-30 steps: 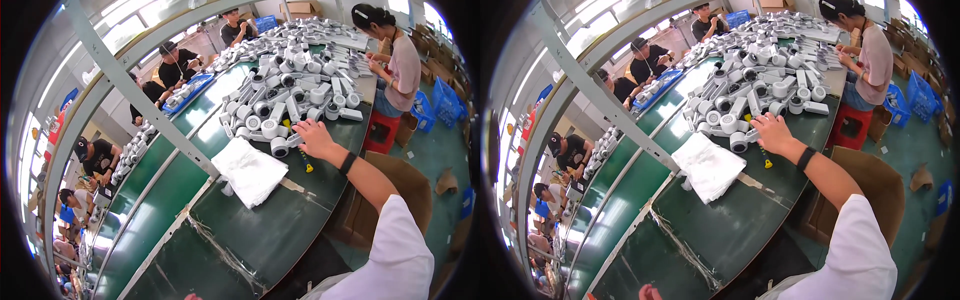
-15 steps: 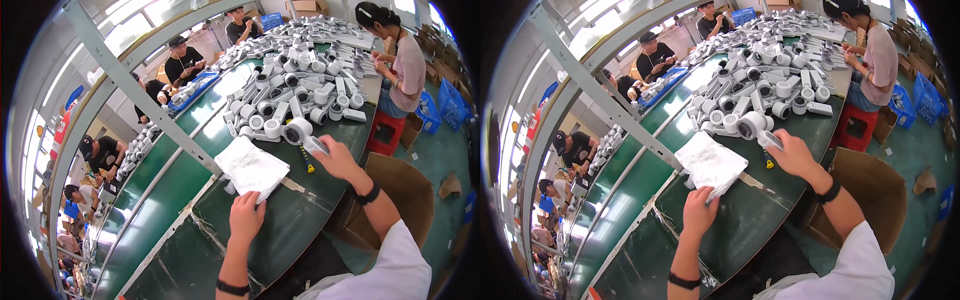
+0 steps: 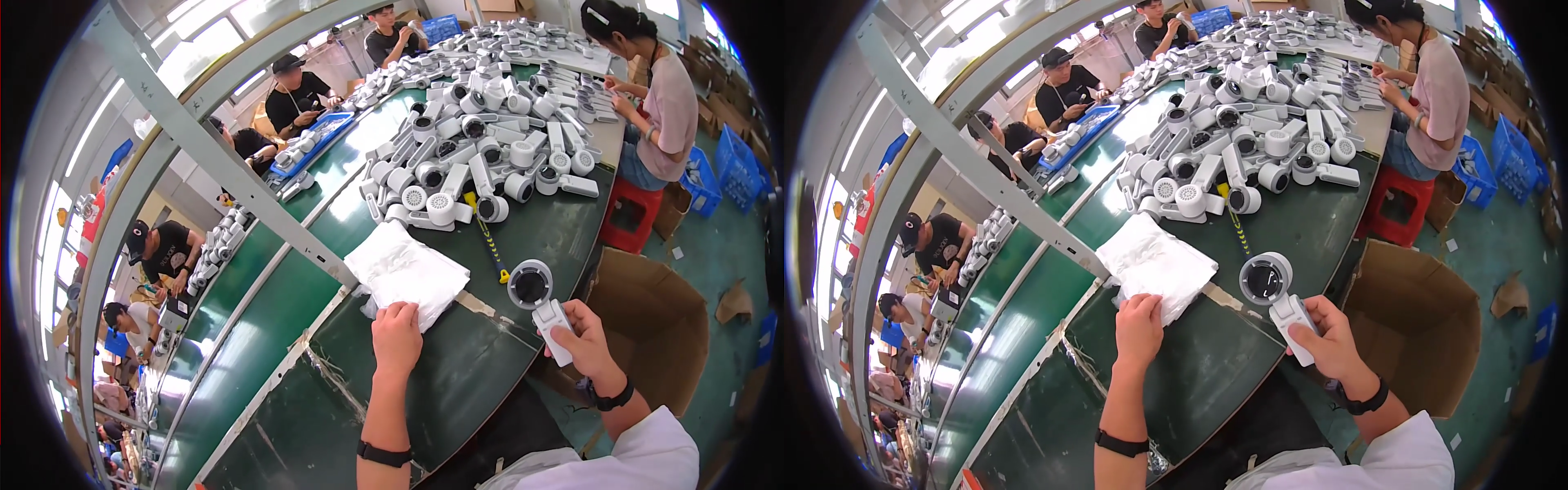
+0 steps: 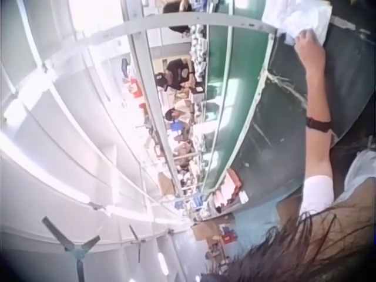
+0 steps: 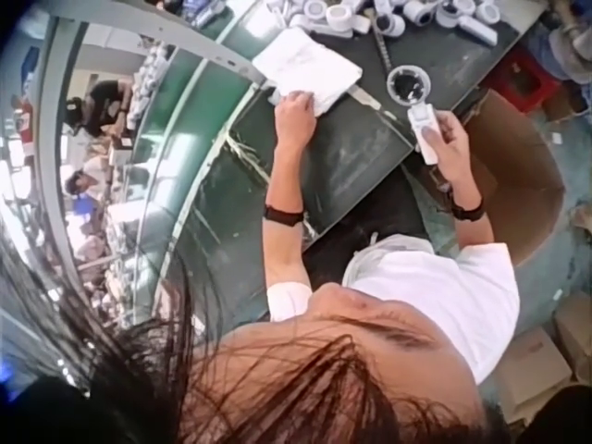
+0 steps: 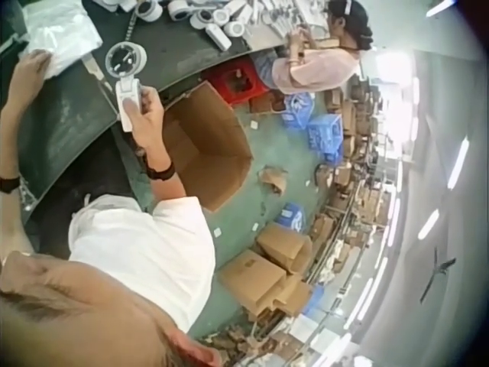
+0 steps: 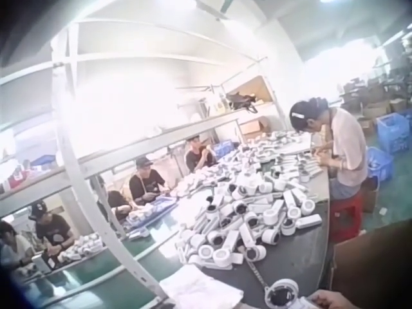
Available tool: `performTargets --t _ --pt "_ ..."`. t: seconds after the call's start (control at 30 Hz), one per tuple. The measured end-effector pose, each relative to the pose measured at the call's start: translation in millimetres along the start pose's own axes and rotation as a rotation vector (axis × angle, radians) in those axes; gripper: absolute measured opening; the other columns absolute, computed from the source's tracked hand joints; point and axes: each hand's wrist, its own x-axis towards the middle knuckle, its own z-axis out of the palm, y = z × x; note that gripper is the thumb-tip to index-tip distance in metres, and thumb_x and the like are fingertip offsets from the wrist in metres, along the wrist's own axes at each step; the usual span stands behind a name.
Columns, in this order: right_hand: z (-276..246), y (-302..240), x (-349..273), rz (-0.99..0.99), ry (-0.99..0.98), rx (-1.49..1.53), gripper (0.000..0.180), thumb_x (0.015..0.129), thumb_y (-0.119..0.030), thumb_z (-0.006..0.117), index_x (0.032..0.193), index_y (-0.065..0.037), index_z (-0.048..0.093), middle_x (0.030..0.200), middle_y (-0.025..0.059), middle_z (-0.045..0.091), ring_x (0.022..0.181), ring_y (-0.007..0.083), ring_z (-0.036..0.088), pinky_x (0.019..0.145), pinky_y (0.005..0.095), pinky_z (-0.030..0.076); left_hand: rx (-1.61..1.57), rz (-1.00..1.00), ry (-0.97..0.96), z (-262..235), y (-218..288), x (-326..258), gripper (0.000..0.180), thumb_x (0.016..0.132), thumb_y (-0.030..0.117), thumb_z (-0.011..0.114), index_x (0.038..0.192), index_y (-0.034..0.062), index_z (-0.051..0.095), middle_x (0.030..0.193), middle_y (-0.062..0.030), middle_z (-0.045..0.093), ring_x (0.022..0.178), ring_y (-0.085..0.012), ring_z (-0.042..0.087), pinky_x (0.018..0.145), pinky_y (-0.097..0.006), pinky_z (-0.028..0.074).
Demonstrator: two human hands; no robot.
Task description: The person packages handheld fans by hand, picking up a fan, sliding it into a plastic bag, and placing the bagged fan into a cardboard box.
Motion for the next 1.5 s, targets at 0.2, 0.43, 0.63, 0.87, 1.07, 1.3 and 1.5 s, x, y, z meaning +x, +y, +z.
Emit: performTargets --t 0.2,0.43,0.63,0.87,1.07,1.3,1.5 --pt "8.0 0.2 -1.6 0.015 -0.009 0.045 0.025 0.088 -0.008 0.062 0.108 -0.001 0.049 0.095 0.0146 0.066 0.067 0.0166 0.065 0.061 0.0299 0.055 -0.051 -0.037 0.034 -8.0 7.0 2.6 0.013 0.085 0.011 0.063 0.092 0.0032 0.069 0.096 -0.0125 0.067 0.093 -0.0320 0.060 0.085 -0.040 0.046" --pt "11.8 3.4 -10.7 0.079 -0.029 0.065 0.027 0.087 -0.007 0.064 0.110 0.000 0.051 0.095 0.0090 0.064 0.074 0.0128 0.064 0.063 0.0281 0.056 -0.061 -0.065 0.048 -8.2 2.5 1.0 0.014 0.085 0.011 0.062 0.093 0.0026 0.069 0.094 -0.0131 0.068 0.094 -0.0316 0.060 0.083 -0.040 0.047" --pt "11.1 4.5 -14.5 0.076 -0.019 0.033 0.026 0.087 -0.006 0.062 0.109 0.000 0.050 0.095 0.0122 0.065 0.072 0.0153 0.065 0.061 0.0292 0.056 -0.040 -0.042 0.055 -13.1 5.2 -2.4 0.014 0.084 0.012 0.064 0.093 0.0038 0.070 0.098 -0.0142 0.067 0.093 -0.0315 0.060 0.082 -0.040 0.048" --pt "13.0 3.3 -17.6 0.077 -0.018 0.057 0.028 0.086 -0.006 0.064 0.110 0.000 0.052 0.095 0.0102 0.064 0.071 0.0137 0.064 0.063 0.0287 0.055 -0.004 -0.083 0.131 -10.3 -3.4 -3.3 0.016 0.083 0.014 0.067 0.093 0.0030 0.071 0.090 -0.0131 0.066 0.085 -0.0289 0.061 0.078 -0.037 0.048" --pt "16.2 5.3 -18.7 0.041 -0.030 0.034 0.025 0.087 -0.007 0.062 0.108 -0.002 0.049 0.094 0.0151 0.066 0.068 0.0179 0.066 0.061 0.0300 0.055 -0.359 -0.245 0.212 -13.0 -5.1 -0.7 0.018 0.087 0.014 0.065 0.097 0.0005 0.070 0.079 -0.0106 0.065 0.070 -0.0177 0.061 0.065 -0.028 0.049" --pt "21.4 5.8 -22.3 0.048 -0.051 0.044 0.026 0.087 -0.008 0.063 0.108 -0.002 0.049 0.095 0.0153 0.066 0.067 0.0179 0.066 0.061 0.0300 0.055 -0.393 -0.249 0.119 -29.6 -2.4 -0.8 0.017 0.087 0.013 0.065 0.096 -0.0006 0.070 0.078 -0.0077 0.066 0.068 -0.0129 0.060 0.063 -0.026 0.048" --pt "28.4 2.8 -28.5 0.097 -0.130 0.036 0.029 0.087 -0.006 0.065 0.112 -0.001 0.052 0.097 0.0090 0.064 0.078 0.0129 0.065 0.066 0.0276 0.054 -0.519 -0.293 0.136 -36.1 7.1 -3.9 0.018 0.088 0.013 0.065 0.098 -0.0016 0.069 0.079 -0.0056 0.065 0.068 -0.0101 0.058 0.064 -0.024 0.048"
